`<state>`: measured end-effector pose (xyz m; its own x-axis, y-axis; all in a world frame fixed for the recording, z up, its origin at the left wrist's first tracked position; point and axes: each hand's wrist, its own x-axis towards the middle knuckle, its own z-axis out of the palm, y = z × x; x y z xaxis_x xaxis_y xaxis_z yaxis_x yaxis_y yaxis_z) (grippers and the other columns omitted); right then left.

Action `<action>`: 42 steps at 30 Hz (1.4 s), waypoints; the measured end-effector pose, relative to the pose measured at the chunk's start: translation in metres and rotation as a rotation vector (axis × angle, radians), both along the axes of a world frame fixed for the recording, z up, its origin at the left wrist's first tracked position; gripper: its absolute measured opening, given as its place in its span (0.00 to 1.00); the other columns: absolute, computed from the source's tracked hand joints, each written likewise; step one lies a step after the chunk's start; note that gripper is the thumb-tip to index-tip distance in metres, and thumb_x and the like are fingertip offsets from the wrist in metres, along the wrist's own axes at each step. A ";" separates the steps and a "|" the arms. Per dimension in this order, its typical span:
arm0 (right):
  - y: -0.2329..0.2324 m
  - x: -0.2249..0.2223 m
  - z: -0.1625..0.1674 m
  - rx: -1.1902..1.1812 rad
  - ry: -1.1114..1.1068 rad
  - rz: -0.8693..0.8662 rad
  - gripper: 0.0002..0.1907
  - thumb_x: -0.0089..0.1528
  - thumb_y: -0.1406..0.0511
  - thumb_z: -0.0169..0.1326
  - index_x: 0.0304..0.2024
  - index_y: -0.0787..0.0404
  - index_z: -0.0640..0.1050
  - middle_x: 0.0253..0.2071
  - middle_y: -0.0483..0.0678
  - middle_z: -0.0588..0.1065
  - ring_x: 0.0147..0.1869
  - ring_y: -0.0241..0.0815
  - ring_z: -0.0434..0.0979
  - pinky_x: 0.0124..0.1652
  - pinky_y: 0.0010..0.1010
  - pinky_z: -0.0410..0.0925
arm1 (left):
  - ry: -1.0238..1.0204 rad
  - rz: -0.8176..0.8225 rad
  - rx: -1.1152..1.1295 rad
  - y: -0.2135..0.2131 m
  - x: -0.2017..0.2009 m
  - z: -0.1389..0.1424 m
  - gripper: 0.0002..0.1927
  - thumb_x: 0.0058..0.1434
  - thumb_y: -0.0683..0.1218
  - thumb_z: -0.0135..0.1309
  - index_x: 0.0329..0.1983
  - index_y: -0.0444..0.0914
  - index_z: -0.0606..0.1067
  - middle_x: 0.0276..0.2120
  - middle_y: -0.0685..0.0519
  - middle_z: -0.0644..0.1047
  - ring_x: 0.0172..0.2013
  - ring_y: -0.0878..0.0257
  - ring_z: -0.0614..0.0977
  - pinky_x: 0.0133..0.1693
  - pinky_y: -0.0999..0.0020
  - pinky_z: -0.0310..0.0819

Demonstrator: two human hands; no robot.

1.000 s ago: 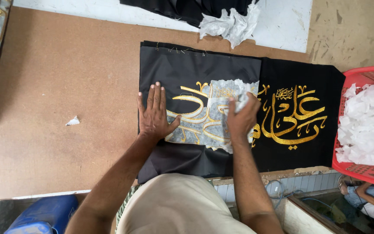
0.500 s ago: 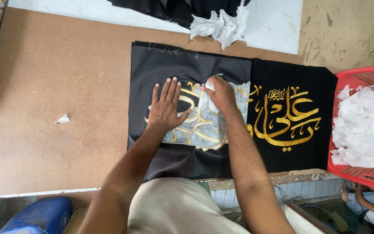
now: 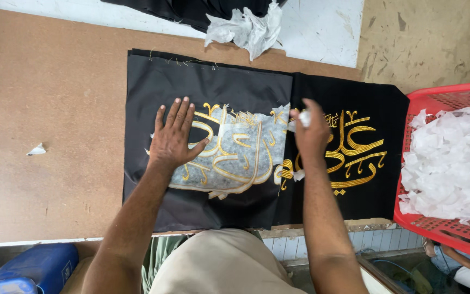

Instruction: The person uses a crumpled white tissue to rub and peel away a white transfer paper layer from a black fabric featuring gold Arabic calligraphy. They work across the design, discarding used tissue into a red basket and flipping the fabric to continue on the other side.

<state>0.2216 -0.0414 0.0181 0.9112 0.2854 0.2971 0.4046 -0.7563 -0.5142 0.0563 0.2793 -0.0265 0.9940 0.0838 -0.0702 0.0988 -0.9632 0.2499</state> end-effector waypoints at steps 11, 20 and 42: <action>-0.015 0.021 -0.044 -0.351 0.300 0.120 0.13 0.64 0.57 0.61 0.38 0.58 0.76 0.36 0.49 0.79 0.39 0.47 0.82 0.37 0.40 0.73 | -0.007 0.015 0.044 -0.012 0.003 0.005 0.52 0.60 0.76 0.39 0.77 0.39 0.54 0.77 0.48 0.53 0.76 0.57 0.49 0.73 0.48 0.34; -0.064 0.045 -0.017 -0.058 0.057 0.100 0.13 0.63 0.64 0.65 0.45 0.59 0.75 0.53 0.54 0.75 0.51 0.49 0.80 0.43 0.33 0.78 | 0.024 0.036 0.079 -0.017 0.004 0.007 0.52 0.60 0.77 0.38 0.78 0.40 0.53 0.77 0.50 0.53 0.76 0.59 0.49 0.74 0.49 0.33; -0.066 0.026 -0.008 0.130 0.347 0.092 0.10 0.69 0.66 0.60 0.45 0.65 0.73 0.36 0.50 0.79 0.38 0.41 0.83 0.36 0.29 0.73 | -0.090 0.120 0.115 -0.023 -0.007 0.012 0.47 0.61 0.72 0.50 0.74 0.37 0.62 0.74 0.45 0.61 0.74 0.51 0.57 0.71 0.40 0.40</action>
